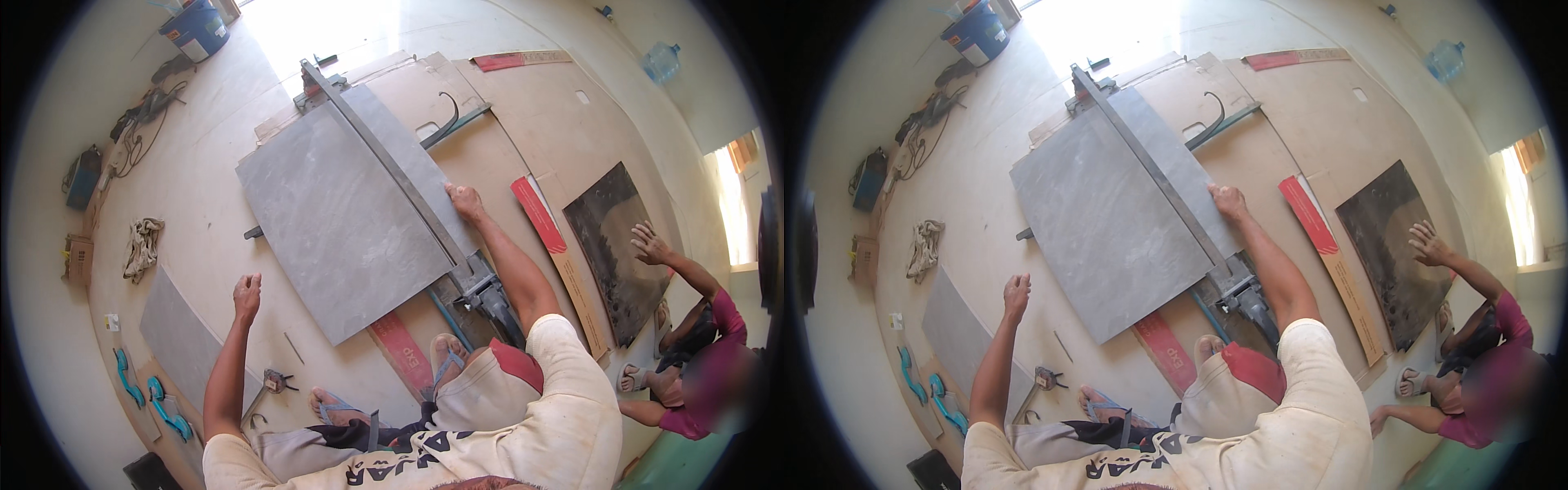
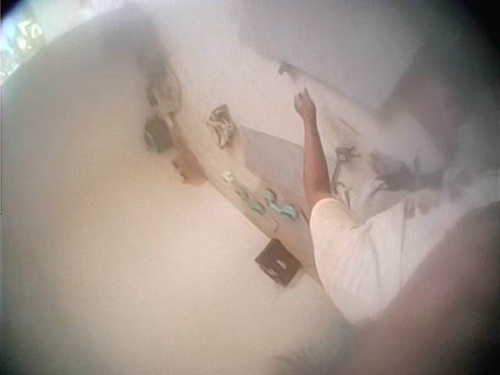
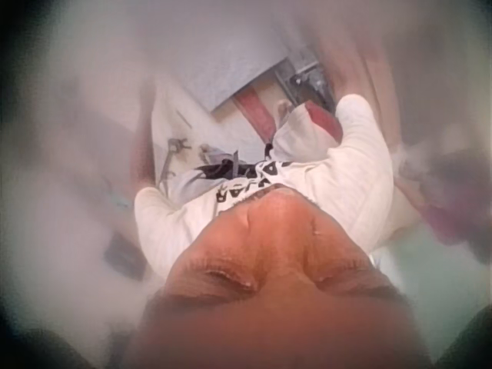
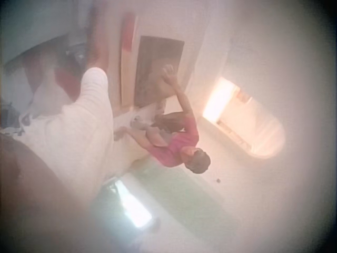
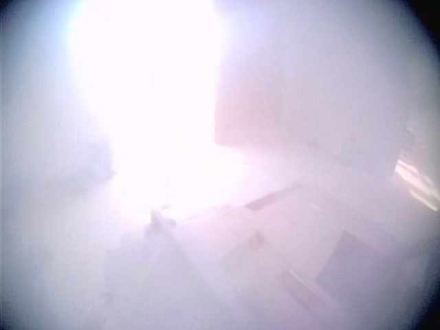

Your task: The person positions a large tile on a manual tile cutter, aligns it, and uses the cutter's handle to score and snap the tile. They then remove the cut piece and repeat the process with a second, darker tile, cutting it into smaller sections.

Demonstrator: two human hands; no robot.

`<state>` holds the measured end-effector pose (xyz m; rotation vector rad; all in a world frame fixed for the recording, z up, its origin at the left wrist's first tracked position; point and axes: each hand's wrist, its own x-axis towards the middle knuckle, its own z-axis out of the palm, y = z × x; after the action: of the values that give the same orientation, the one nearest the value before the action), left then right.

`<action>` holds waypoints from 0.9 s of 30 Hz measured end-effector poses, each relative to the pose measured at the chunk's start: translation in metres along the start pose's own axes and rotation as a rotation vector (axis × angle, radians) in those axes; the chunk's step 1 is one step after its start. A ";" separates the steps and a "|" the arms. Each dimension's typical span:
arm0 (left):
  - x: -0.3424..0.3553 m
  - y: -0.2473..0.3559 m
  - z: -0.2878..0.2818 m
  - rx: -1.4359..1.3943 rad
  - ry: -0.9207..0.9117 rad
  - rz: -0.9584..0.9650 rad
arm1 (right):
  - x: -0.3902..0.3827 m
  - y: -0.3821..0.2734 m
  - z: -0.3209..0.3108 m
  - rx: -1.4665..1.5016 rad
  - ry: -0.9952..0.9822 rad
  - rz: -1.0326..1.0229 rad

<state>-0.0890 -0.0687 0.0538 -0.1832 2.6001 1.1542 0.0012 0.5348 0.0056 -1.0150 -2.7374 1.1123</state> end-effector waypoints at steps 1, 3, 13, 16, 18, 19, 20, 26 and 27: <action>-0.002 -0.003 -0.003 0.001 0.001 -0.018 | -0.002 -0.002 -0.002 0.026 0.033 -0.004; -0.004 -0.009 -0.009 -0.010 -0.005 -0.028 | -0.007 -0.008 -0.009 0.134 0.064 0.022; -0.002 -0.005 0.003 -0.048 -0.016 -0.062 | -0.021 0.050 -0.106 0.224 0.501 0.111; 0.002 0.000 0.001 -0.049 -0.058 -0.069 | -0.027 0.068 -0.128 0.168 0.523 0.325; 0.010 0.013 0.015 -0.146 -0.086 -0.134 | -0.026 0.099 -0.136 0.198 0.632 0.360; 0.014 0.020 0.024 -0.195 -0.100 -0.166 | -0.026 0.113 -0.137 0.215 0.685 0.377; 0.016 0.025 0.029 -0.230 -0.110 -0.202 | -0.028 0.123 -0.134 0.253 0.681 0.434; 0.030 0.052 0.064 -0.337 -0.092 -0.310 | -0.040 0.164 -0.115 0.429 0.694 0.686; 0.032 0.052 0.068 -0.324 -0.080 -0.319 | -0.044 0.166 -0.113 0.424 0.683 0.690</action>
<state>-0.1175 0.0170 0.0369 -0.5832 2.1958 1.4158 0.1571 0.6687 -0.0050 -1.8672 -1.5712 1.0432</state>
